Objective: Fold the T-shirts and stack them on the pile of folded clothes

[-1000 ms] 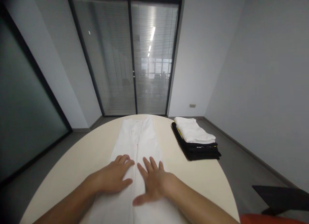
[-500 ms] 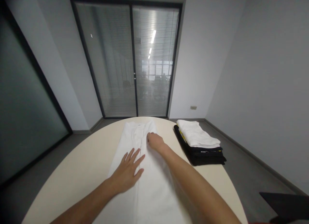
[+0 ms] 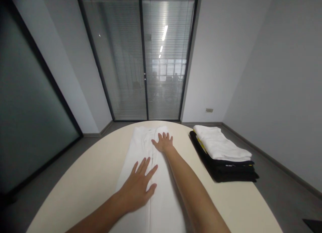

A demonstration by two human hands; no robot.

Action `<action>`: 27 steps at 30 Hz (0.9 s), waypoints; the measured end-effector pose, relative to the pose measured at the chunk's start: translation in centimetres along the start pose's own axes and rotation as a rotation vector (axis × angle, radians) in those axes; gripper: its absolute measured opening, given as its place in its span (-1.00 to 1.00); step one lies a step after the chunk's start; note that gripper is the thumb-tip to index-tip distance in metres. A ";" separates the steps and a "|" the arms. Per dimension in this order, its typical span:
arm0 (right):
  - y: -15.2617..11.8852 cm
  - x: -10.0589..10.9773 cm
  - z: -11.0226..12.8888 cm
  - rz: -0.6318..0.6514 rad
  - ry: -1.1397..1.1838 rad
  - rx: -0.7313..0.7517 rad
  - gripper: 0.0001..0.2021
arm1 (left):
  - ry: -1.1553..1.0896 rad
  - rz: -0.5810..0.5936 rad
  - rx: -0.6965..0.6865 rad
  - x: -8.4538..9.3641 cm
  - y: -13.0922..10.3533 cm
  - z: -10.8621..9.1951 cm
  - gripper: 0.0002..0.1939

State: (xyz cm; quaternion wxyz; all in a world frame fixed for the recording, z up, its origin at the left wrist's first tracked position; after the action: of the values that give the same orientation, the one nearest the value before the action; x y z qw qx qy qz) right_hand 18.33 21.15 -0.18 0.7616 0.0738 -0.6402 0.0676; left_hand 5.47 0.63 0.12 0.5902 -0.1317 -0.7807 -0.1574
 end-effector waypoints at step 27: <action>0.6 -0.5 1.6 -0.081 0.096 0.082 -0.45 | 0.001 0.019 0.019 -0.1 0.2 -0.3 -0.33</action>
State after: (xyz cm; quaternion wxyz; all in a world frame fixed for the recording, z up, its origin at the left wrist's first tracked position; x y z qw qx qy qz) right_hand 16.62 21.42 -0.40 0.7899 0.1272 -0.5962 0.0663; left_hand 5.80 0.74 0.14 0.5932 -0.1331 -0.7808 -0.1443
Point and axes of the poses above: each hand's wrist, its own y-axis towards the middle knuckle, its own x-axis out of the back of the hand, z = x × y, the point moved 2 cm from there along y, towards the middle knuckle, and after that the axes turned 3 degrees about -z, right-handed, at the moved point
